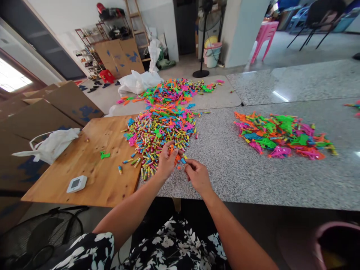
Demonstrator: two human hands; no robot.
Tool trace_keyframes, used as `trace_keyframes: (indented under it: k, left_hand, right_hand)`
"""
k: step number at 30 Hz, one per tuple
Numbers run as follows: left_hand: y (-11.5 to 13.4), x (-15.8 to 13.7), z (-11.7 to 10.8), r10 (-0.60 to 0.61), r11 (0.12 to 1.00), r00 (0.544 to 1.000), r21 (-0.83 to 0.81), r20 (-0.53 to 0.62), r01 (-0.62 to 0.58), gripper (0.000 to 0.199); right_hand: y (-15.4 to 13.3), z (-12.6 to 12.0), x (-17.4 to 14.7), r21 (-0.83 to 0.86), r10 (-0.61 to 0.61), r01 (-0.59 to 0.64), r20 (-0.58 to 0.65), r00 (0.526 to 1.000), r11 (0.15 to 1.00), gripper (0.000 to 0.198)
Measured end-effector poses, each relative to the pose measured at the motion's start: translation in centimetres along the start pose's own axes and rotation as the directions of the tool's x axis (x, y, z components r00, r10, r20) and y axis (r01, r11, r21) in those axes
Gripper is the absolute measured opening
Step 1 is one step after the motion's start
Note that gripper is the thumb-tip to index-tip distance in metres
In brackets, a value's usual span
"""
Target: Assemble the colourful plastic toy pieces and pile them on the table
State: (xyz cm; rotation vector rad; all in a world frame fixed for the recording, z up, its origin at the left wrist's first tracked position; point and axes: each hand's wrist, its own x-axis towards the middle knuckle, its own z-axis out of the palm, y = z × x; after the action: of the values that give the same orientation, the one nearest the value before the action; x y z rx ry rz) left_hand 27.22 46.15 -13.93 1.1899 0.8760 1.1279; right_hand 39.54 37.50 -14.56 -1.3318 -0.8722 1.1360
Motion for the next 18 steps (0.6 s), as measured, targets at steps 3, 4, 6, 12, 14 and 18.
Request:
trace_keyframes:
  k: [3, 4, 6, 12, 14, 18]
  left_hand:
    - [-0.27, 0.05, 0.39, 0.025, 0.999, 1.0, 0.042, 0.008, -0.025, 0.049]
    - [-0.33, 0.06, 0.49, 0.025, 0.999, 1.0, 0.045, 0.014, -0.026, 0.049]
    - [-0.39, 0.07, 0.63, 0.008, 0.999, 1.0, 0.037, 0.026, -0.009, 0.05]
    - [-0.43, 0.16, 0.92, -0.097, 0.994, 0.993, -0.046, 0.064, 0.1, 0.062]
    - [-0.44, 0.14, 0.99, -0.128, 0.99, 0.99, -0.06, 0.06, 0.131, 0.063]
    - [-0.47, 0.08, 1.08, -0.161, 0.982, 0.985, -0.087, 0.064, 0.166, 0.063]
  right_hand:
    - [0.34, -0.25, -0.26, -0.019, -0.03, 0.029, -0.021, 0.999, 0.999, 0.027]
    - [0.44, -0.31, -0.33, -0.013, -0.028, 0.027, -0.025, 0.999, 1.0, 0.026]
    - [0.58, -0.4, -0.41, 0.026, -0.01, 0.011, -0.029, 1.0, 1.0, 0.027]
    - [0.93, -0.63, -0.41, 0.128, 0.05, -0.045, -0.035, 0.998, 0.991, 0.031]
    - [1.06, -0.65, -0.4, 0.057, 0.024, -0.021, -0.062, 0.998, 0.998, 0.031]
    - [0.89, -0.55, -0.29, 0.048, 0.032, -0.028, -0.082, 0.996, 0.998, 0.03]
